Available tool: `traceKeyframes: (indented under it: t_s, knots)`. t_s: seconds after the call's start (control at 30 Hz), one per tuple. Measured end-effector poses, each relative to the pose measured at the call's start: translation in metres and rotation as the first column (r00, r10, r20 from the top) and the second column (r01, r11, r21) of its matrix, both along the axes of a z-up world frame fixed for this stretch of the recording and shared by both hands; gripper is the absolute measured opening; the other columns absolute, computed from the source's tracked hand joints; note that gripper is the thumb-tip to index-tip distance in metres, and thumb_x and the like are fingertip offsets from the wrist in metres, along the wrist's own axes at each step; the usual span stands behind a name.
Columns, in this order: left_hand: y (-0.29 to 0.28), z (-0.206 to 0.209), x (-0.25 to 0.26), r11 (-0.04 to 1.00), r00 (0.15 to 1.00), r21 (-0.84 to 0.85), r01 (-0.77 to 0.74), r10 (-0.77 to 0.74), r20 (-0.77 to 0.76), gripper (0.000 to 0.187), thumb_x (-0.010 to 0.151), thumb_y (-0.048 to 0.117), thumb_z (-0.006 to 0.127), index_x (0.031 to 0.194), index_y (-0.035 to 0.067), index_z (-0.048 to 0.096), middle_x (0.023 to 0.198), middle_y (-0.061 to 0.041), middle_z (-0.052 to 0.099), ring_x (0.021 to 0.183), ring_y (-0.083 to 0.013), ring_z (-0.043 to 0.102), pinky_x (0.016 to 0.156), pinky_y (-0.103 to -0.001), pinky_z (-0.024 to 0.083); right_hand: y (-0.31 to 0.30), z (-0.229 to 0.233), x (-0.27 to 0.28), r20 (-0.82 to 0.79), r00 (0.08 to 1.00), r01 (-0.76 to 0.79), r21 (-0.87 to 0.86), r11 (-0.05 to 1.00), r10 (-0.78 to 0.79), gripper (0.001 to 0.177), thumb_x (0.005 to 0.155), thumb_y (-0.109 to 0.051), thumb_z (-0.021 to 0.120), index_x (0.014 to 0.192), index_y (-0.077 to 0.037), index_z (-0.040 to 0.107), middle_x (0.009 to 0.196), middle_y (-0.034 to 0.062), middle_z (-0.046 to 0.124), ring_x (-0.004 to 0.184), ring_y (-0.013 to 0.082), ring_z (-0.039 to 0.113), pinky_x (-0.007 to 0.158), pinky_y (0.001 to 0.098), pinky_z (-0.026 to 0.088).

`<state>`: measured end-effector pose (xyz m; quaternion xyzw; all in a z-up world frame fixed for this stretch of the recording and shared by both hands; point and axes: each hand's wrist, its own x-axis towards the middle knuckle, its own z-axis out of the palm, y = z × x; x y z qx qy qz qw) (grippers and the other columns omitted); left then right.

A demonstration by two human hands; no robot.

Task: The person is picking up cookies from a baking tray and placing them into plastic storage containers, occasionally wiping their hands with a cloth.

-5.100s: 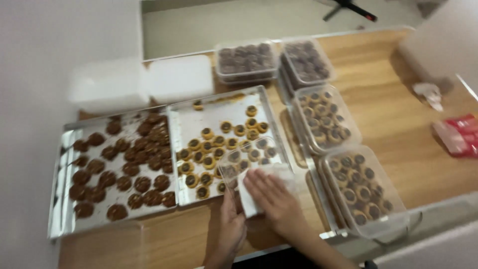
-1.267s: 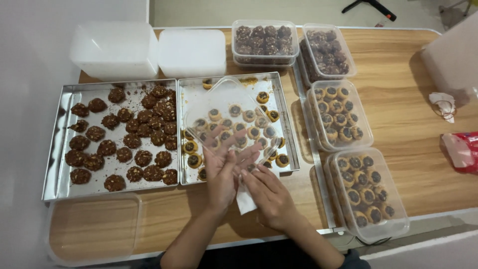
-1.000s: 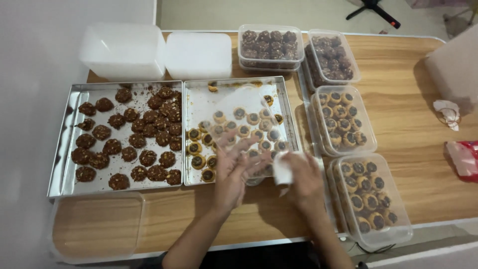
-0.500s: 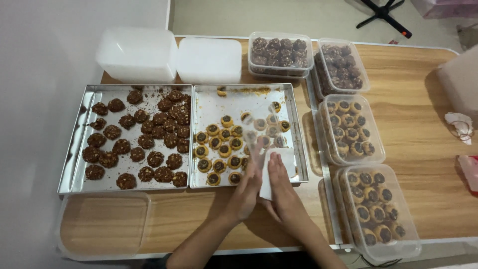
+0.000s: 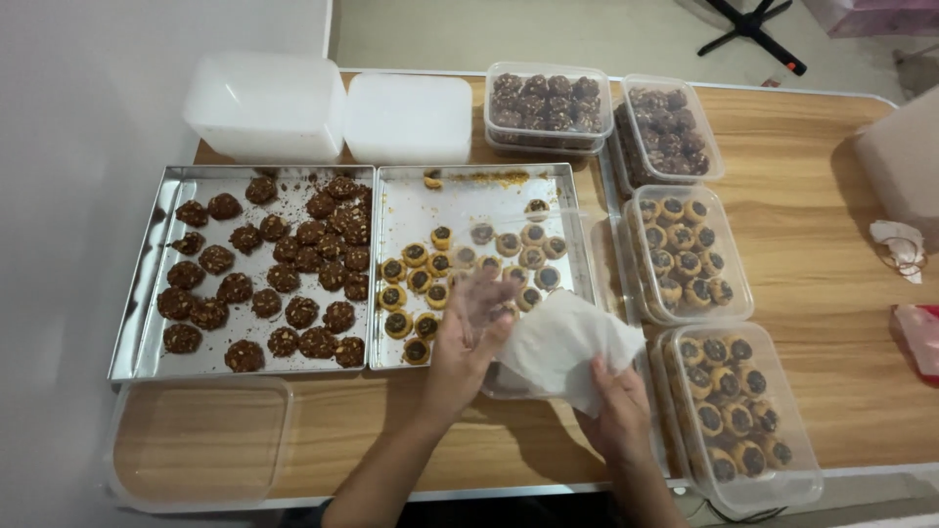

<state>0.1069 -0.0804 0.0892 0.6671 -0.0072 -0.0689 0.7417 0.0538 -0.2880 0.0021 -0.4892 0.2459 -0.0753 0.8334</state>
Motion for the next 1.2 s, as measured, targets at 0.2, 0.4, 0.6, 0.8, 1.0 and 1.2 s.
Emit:
traceKeyframes:
  t_s: [0.2,0.4,0.6,0.8,1.0,1.2]
  knots:
    - [-0.001,-0.002,0.004,0.906,0.997,-0.421,0.043,-0.068,-0.043,0.045,0.106,0.028,0.041,0.146,0.007,0.044,0.13,-0.02,0.071,0.121,-0.0297,0.068,0.088,-0.04,0.067,-0.021,-0.012,0.007,0.127,0.968,0.122,-0.992,0.034,0.217,0.078,0.084,-0.026,0.078,0.151,0.0,0.046,0.128,0.0213,0.069,0.111,0.0356,0.067,0.091,0.0395,0.051]
    - [-0.005,0.004,-0.003,0.908,0.988,-0.393,0.144,-0.153,0.009,0.048,0.108,0.027,0.031,0.152,0.008,0.035,0.143,-0.019,0.062,0.137,-0.0308,0.058,0.117,-0.043,0.05,0.025,0.071,0.013,0.286,0.826,0.077,-0.911,0.406,0.485,0.066,0.112,-0.039,0.022,0.162,0.002,0.007,0.172,0.0212,0.001,0.163,0.0335,0.004,0.13,0.04,0.022]
    - [-0.004,0.002,-0.004,0.985,0.991,-0.108,0.136,-0.134,0.024,0.054,0.104,0.035,0.035,0.156,0.021,0.031,0.169,-0.009,0.027,0.15,-0.038,0.034,0.123,-0.057,0.027,0.052,0.02,0.003,-0.036,0.698,0.134,-0.974,-0.181,0.715,0.101,0.068,0.029,0.031,0.162,0.003,0.01,0.171,0.0238,0.004,0.161,0.036,0.004,0.135,0.0457,0.004]
    - [0.004,0.008,-0.005,0.972,0.99,-0.215,0.097,-0.073,0.119,0.049,0.107,0.031,0.038,0.154,0.015,0.035,0.123,-0.009,0.076,0.14,-0.0249,0.058,0.126,-0.047,0.03,0.041,0.031,0.007,-0.157,0.668,0.238,-0.881,-0.409,0.728,0.081,0.086,-0.001,0.046,0.163,-0.003,0.02,0.171,0.019,0.016,0.161,0.0325,0.012,0.133,0.0432,0.006]
    - [-0.007,-0.029,-0.007,0.898,0.954,-0.33,0.29,-0.243,0.177,0.067,0.102,0.002,0.045,0.163,0.012,0.02,0.14,-0.017,0.062,0.106,-0.0191,0.071,0.089,-0.033,0.063,0.028,0.075,0.045,0.118,0.814,0.353,-0.878,-0.324,0.568,0.063,0.099,-0.005,0.045,0.16,0.007,0.031,0.166,0.0287,0.029,0.153,0.0443,0.026,0.126,0.0492,0.02]
    - [0.001,-0.08,0.004,0.986,0.936,-0.007,0.164,-0.154,0.316,0.077,0.087,0.001,0.064,0.158,-0.001,0.034,0.154,-0.022,0.05,0.143,-0.0339,0.045,0.119,-0.048,0.035,0.052,0.063,0.028,0.062,0.646,0.287,-0.943,-0.166,0.761,0.058,0.097,0.0,0.035,0.155,0.0,0.042,0.165,0.018,0.037,0.152,0.0364,0.034,0.126,0.0452,0.025]
